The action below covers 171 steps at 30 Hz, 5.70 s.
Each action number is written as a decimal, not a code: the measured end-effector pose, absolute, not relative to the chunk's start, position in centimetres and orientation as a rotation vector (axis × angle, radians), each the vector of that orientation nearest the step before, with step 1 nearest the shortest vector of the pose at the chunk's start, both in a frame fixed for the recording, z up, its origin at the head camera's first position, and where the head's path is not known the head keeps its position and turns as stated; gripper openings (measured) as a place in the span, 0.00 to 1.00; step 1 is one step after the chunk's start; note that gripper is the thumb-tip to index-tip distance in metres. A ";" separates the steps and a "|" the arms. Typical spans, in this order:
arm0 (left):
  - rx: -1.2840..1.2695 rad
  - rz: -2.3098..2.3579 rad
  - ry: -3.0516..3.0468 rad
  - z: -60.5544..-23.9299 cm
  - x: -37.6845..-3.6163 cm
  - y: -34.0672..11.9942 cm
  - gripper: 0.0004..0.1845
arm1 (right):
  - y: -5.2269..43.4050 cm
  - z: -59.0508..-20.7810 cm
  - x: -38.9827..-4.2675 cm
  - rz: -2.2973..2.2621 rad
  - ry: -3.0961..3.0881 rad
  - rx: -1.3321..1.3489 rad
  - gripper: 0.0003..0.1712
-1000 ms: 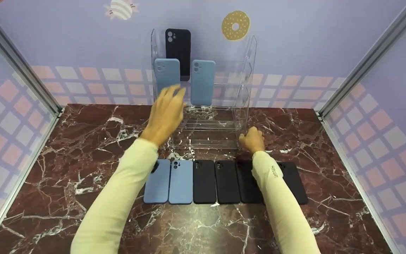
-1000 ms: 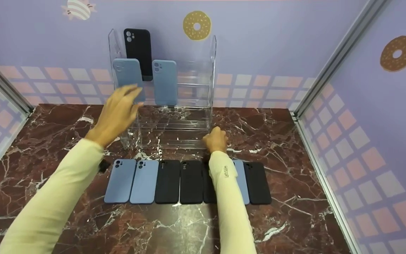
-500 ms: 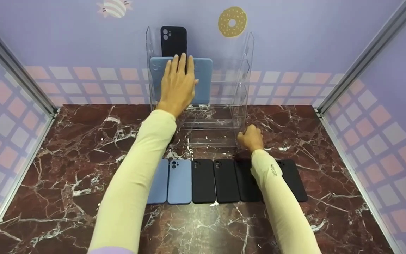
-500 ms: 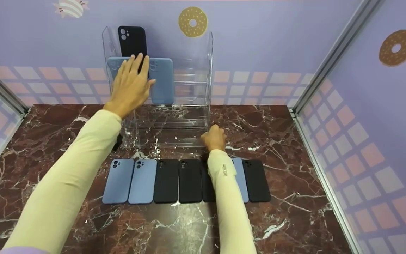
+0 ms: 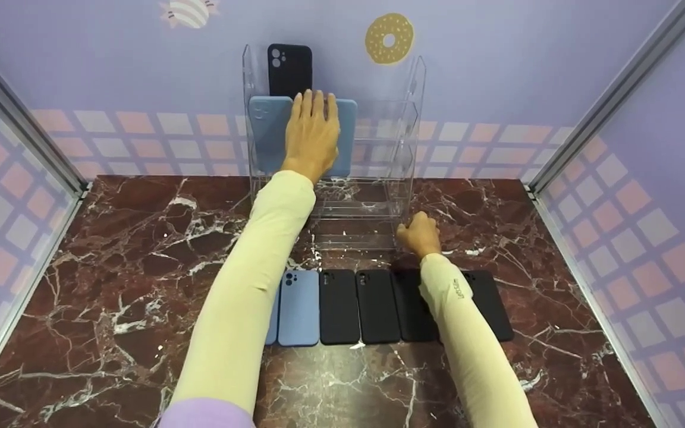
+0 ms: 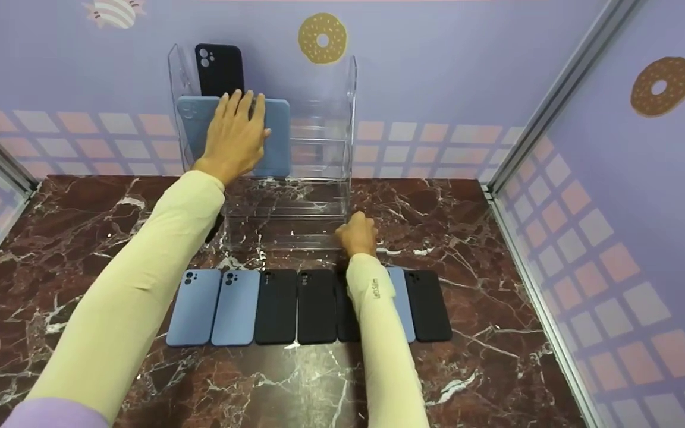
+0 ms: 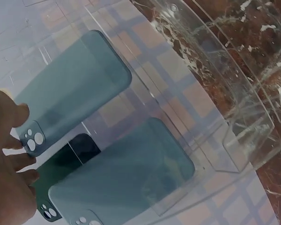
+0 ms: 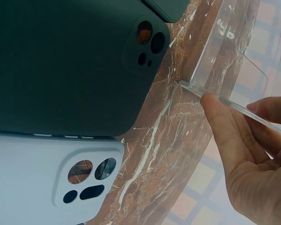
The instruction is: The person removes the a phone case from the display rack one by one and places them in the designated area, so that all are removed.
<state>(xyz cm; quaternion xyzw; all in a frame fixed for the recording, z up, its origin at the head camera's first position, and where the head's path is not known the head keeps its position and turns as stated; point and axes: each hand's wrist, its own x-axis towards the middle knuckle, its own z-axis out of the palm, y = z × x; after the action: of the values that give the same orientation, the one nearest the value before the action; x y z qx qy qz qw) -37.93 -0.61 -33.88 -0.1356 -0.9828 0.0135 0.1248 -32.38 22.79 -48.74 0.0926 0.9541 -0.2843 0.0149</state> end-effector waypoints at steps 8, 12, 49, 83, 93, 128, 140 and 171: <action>-0.398 -0.442 -2.621 -33.3 -37.5 -0.3 0.21 | 22.9 -48.6 -32.5 -0.882 2.978 0.276 0.15; -0.392 -0.641 -2.561 -32.9 -37.2 -0.3 0.17 | 22.9 -48.7 -32.7 -0.880 2.989 0.257 0.15; -0.849 -0.814 -2.103 -34.5 -25.9 -6.4 0.09 | 23.9 -48.2 -33.3 -0.877 2.995 0.248 0.15; -0.168 -0.924 -2.796 -47.8 -23.5 -21.4 0.07 | 24.6 -48.6 -33.3 -0.870 2.967 0.269 0.17; -0.130 -0.950 -2.887 -49.8 -24.0 -21.8 0.08 | 24.4 -48.3 -33.3 -0.867 2.942 0.286 0.18; -0.090 -0.996 -2.973 -51.8 -24.4 -21.5 0.10 | 24.2 -48.5 -33.3 -0.864 2.969 0.282 0.18; 0.007 -0.926 -2.930 -48.2 -25.7 -21.2 0.16 | 24.2 -48.5 -33.4 -0.868 2.979 0.270 0.16; -0.320 -0.416 -2.777 -34.9 -35.7 -10.9 0.39 | 24.2 -48.4 -33.3 -0.882 2.963 0.285 0.16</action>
<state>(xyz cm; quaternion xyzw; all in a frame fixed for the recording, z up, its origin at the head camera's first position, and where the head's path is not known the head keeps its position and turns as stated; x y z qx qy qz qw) -35.69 -10.91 -34.95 -0.1117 -0.9705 -0.1453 0.1568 -33.34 24.17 -48.43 0.0918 0.9542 -0.2840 0.0184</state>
